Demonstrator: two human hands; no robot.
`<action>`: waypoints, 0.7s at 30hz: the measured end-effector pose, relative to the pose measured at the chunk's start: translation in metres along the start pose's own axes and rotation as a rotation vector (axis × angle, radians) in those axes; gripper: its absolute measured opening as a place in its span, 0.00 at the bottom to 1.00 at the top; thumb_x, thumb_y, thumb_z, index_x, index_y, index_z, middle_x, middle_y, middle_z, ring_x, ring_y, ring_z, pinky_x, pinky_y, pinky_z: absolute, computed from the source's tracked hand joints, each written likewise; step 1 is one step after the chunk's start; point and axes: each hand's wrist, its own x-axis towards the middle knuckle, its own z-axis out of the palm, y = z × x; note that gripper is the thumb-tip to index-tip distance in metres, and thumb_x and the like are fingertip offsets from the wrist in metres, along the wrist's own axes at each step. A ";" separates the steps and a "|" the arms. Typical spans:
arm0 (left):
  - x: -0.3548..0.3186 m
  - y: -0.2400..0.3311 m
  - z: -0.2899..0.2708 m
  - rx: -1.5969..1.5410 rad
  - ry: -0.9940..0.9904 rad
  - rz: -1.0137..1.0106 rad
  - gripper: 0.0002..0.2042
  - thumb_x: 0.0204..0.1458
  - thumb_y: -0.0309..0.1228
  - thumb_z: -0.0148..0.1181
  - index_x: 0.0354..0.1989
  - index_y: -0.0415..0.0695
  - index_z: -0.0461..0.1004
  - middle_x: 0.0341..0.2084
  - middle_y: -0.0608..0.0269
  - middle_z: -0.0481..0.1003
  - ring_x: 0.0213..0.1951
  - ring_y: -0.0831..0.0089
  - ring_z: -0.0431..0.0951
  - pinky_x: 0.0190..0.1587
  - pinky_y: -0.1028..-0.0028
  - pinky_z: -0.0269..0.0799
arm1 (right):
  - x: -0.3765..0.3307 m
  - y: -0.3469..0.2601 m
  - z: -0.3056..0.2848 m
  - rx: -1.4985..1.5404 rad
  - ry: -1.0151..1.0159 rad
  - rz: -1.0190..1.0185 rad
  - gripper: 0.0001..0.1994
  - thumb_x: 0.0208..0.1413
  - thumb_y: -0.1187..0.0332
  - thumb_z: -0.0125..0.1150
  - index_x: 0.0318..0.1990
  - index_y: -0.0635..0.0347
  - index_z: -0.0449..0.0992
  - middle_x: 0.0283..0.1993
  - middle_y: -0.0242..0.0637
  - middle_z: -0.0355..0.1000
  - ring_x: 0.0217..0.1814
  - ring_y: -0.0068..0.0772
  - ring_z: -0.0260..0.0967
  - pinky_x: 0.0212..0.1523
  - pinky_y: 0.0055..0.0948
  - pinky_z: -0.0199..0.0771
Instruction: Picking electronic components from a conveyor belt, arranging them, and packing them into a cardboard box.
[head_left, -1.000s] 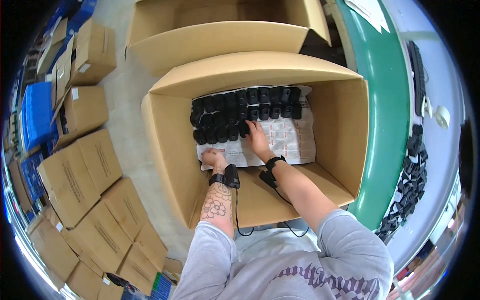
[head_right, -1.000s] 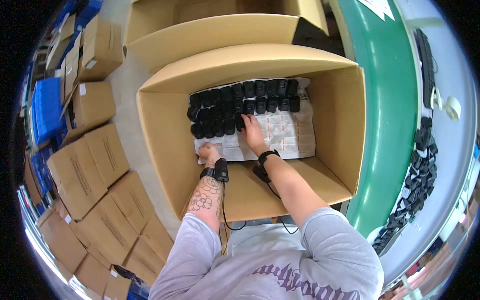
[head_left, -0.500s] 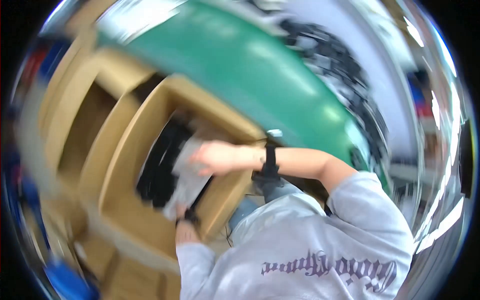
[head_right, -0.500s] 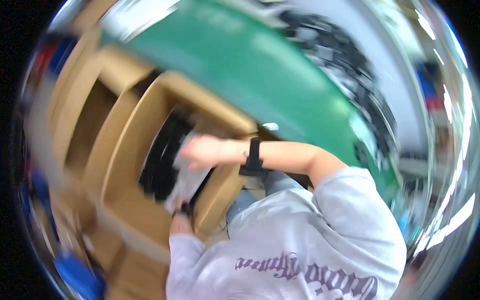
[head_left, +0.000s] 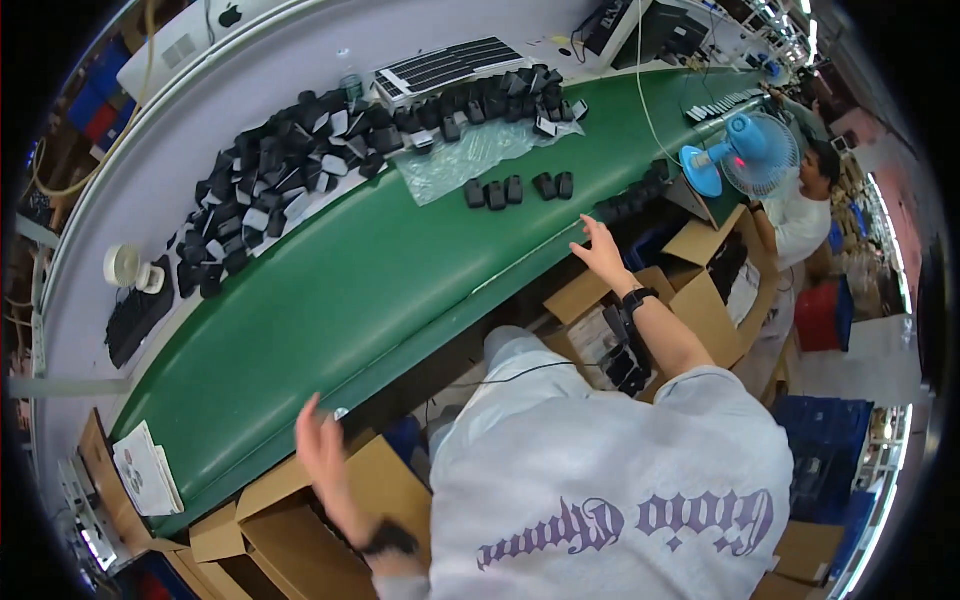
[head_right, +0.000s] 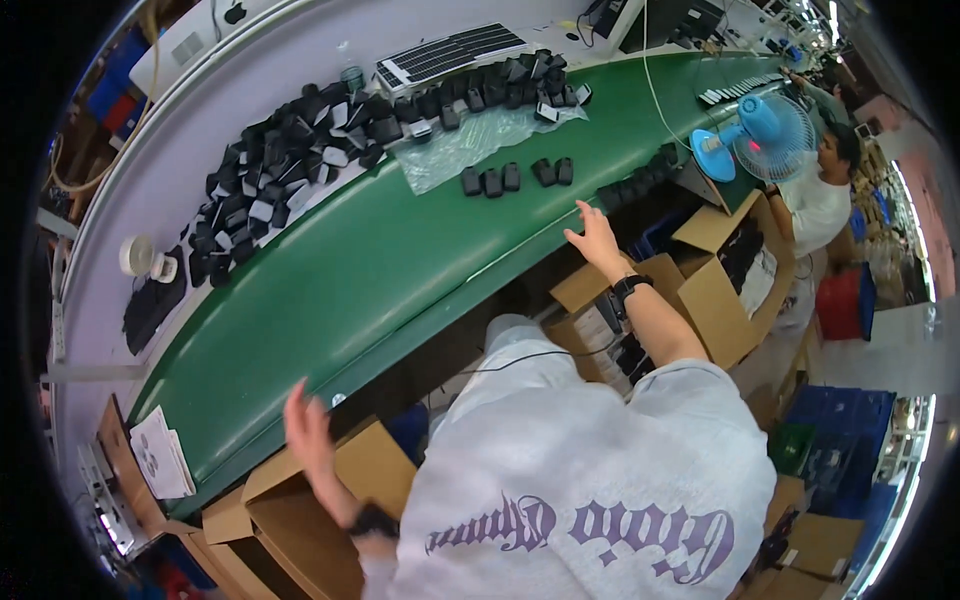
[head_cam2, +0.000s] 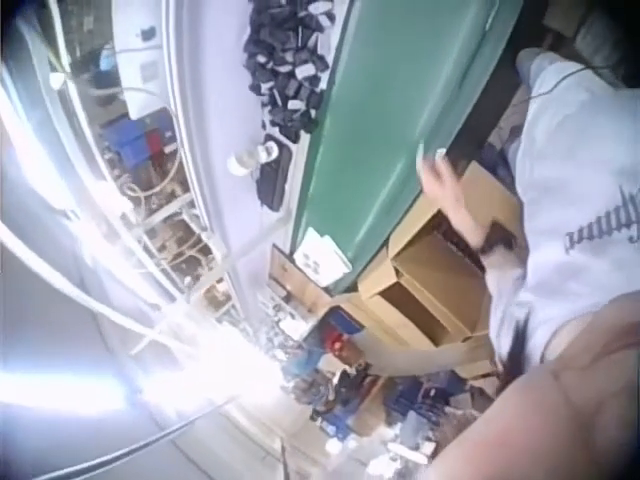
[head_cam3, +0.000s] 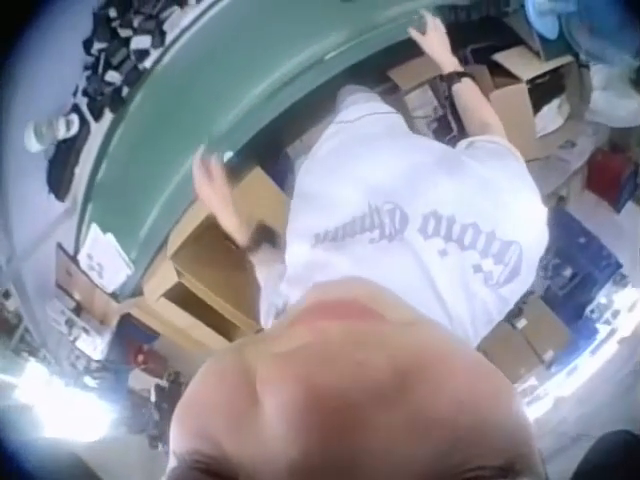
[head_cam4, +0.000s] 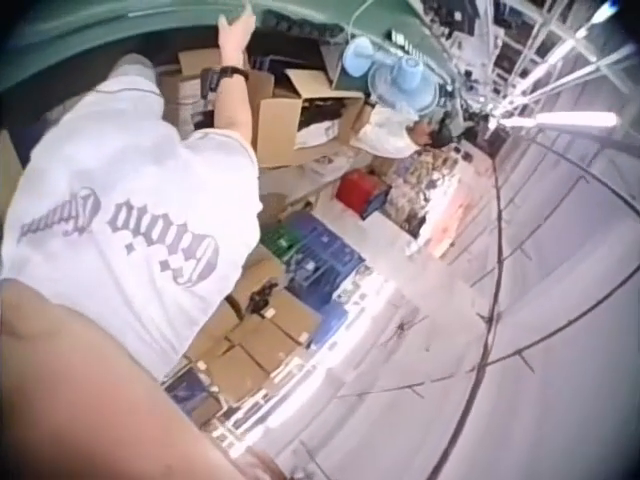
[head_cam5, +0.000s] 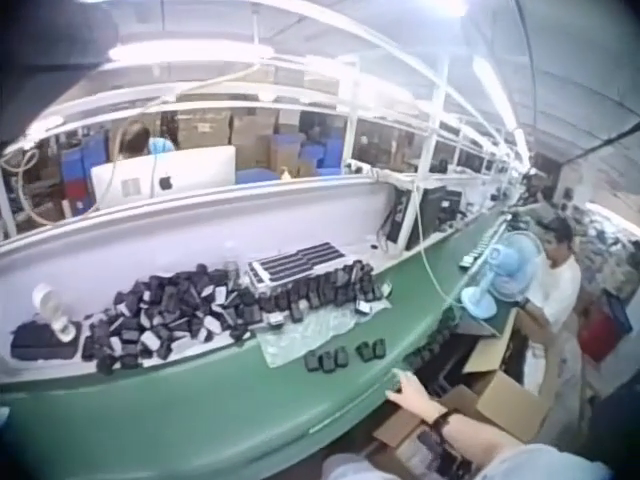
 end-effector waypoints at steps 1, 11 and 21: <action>0.041 0.012 0.064 0.145 -0.128 0.104 0.19 0.56 0.27 0.60 0.57 0.48 0.74 0.25 0.70 0.68 0.26 0.80 0.67 0.30 0.78 0.64 | 0.019 0.018 0.001 0.009 -0.014 -0.001 0.35 0.50 0.60 0.69 0.66 0.54 0.63 0.50 0.47 0.72 0.53 0.49 0.71 0.52 0.40 0.74; 0.276 -0.013 0.452 0.911 -0.574 1.055 0.48 0.42 0.59 0.67 0.71 0.54 0.57 0.57 0.60 0.69 0.62 0.58 0.64 0.61 0.47 0.58 | 0.187 0.087 0.053 -0.169 -0.270 -0.695 0.47 0.45 0.42 0.69 0.70 0.55 0.59 0.63 0.43 0.65 0.63 0.46 0.62 0.60 0.45 0.61; 0.282 0.008 0.496 0.901 -0.588 1.013 0.45 0.42 0.57 0.67 0.69 0.50 0.60 0.47 0.62 0.71 0.49 0.65 0.71 0.47 0.60 0.66 | 0.213 0.089 0.058 -0.025 -0.269 -0.736 0.39 0.43 0.42 0.69 0.59 0.57 0.68 0.54 0.38 0.70 0.54 0.41 0.65 0.52 0.42 0.61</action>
